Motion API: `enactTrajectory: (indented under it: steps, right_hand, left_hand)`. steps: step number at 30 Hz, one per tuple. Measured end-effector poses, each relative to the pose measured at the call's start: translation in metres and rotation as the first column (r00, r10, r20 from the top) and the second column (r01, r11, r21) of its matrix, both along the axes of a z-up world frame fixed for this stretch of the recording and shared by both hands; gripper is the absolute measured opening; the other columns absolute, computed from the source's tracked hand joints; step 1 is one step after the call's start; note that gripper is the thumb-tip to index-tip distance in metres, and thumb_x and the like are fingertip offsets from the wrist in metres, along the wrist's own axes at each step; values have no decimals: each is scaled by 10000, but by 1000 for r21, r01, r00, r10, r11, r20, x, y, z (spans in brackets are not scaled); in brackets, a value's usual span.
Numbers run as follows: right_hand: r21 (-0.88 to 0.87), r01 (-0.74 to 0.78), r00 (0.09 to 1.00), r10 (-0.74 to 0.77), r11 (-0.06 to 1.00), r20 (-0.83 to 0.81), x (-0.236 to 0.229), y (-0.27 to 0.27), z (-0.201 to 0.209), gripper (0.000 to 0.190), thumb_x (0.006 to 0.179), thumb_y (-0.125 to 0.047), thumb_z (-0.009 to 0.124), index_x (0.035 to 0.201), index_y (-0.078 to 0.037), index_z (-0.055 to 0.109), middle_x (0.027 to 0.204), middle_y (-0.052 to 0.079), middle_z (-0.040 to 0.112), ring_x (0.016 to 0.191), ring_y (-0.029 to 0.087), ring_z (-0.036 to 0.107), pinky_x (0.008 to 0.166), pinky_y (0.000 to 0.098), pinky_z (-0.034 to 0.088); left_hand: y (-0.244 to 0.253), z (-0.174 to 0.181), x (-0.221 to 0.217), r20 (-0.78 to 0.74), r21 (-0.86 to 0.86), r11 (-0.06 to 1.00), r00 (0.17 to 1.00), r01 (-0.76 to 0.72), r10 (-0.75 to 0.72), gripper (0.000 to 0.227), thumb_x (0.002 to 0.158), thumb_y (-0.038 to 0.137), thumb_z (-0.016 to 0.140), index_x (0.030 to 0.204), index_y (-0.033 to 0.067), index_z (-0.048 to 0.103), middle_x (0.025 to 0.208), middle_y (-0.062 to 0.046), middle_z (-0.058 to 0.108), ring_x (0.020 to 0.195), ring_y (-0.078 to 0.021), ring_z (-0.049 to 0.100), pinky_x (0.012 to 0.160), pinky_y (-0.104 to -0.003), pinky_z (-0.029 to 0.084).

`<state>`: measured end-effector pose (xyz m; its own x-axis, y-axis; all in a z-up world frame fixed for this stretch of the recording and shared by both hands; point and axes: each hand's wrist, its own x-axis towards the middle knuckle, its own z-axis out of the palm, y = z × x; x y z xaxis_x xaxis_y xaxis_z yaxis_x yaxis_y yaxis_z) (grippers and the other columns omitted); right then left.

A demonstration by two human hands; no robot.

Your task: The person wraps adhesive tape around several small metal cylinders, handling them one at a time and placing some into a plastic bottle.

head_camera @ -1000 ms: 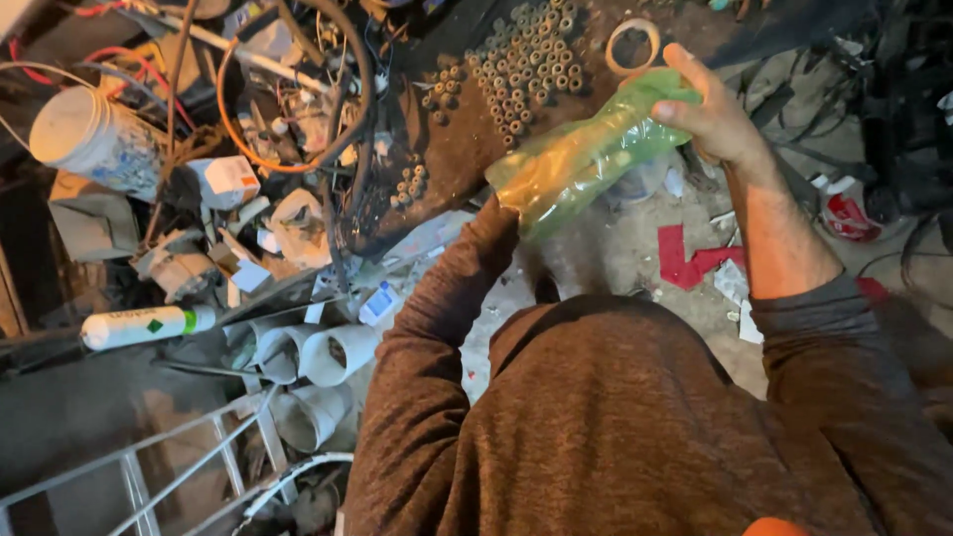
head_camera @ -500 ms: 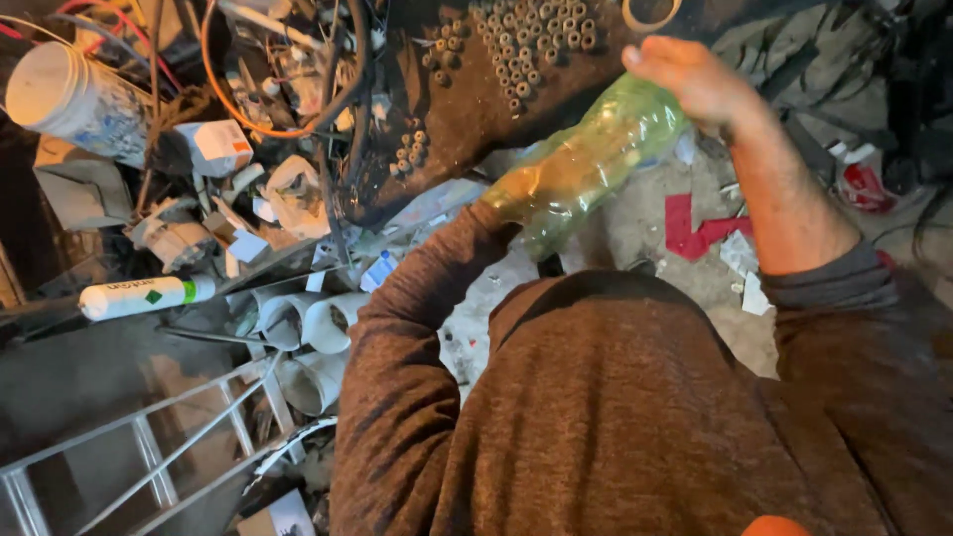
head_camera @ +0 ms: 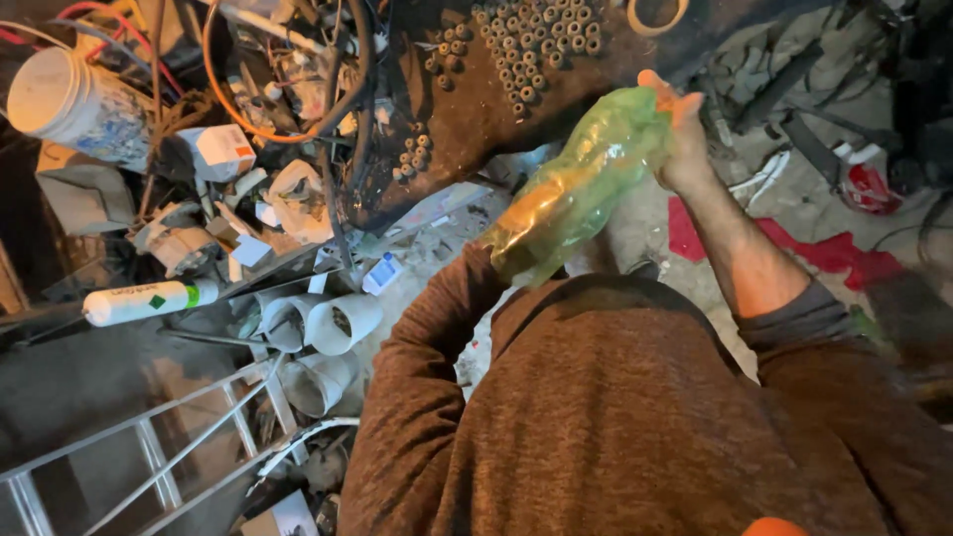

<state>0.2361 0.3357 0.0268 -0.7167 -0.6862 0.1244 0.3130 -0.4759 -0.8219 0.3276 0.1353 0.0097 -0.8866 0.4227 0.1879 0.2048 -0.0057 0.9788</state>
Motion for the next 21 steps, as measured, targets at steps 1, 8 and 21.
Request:
enactTrajectory:
  steps: [1, 8, 21]
  right_hand:
    - [-183, -95, 992, 108, 978, 61, 10, -5, 28, 731, 961, -714, 499, 1420, -145, 501, 1393, 126, 659, 1298, 246, 646, 1114, 426, 529]
    - [33, -36, 980, 29, 999, 195, -14, -23, -9, 614, 1084, -566, 554, 1436, -63, 552, 1311, 87, 653, 1187, 224, 648, 1052, 421, 538]
    - [199, -142, 985, 118, 970, 126, -17, -31, 54, 570, 1101, -522, 500, 1400, -37, 489, 1138, 231, 719, 989, 282, 714, 858, 431, 566]
  left_hand:
    - [0, -2, 1, 7, 18, 1000, 1000, -5, 5, 448, 1194, 220, 438, 1603, 38, 416, 1629, -133, 456, 1492, -216, 462, 1268, -352, 379]
    - [-39, 13, 16, 30, 107, 992, 998, -62, 59, 433, 1197, 198, 448, 1594, 29, 422, 1602, -140, 475, 1463, -220, 481, 1246, -354, 397]
    - [-18, 36, 5, 92, 308, 944, 991, -122, 98, 405, 1202, 159, 467, 1578, 13, 434, 1551, -152, 510, 1408, -227, 518, 1204, -357, 431]
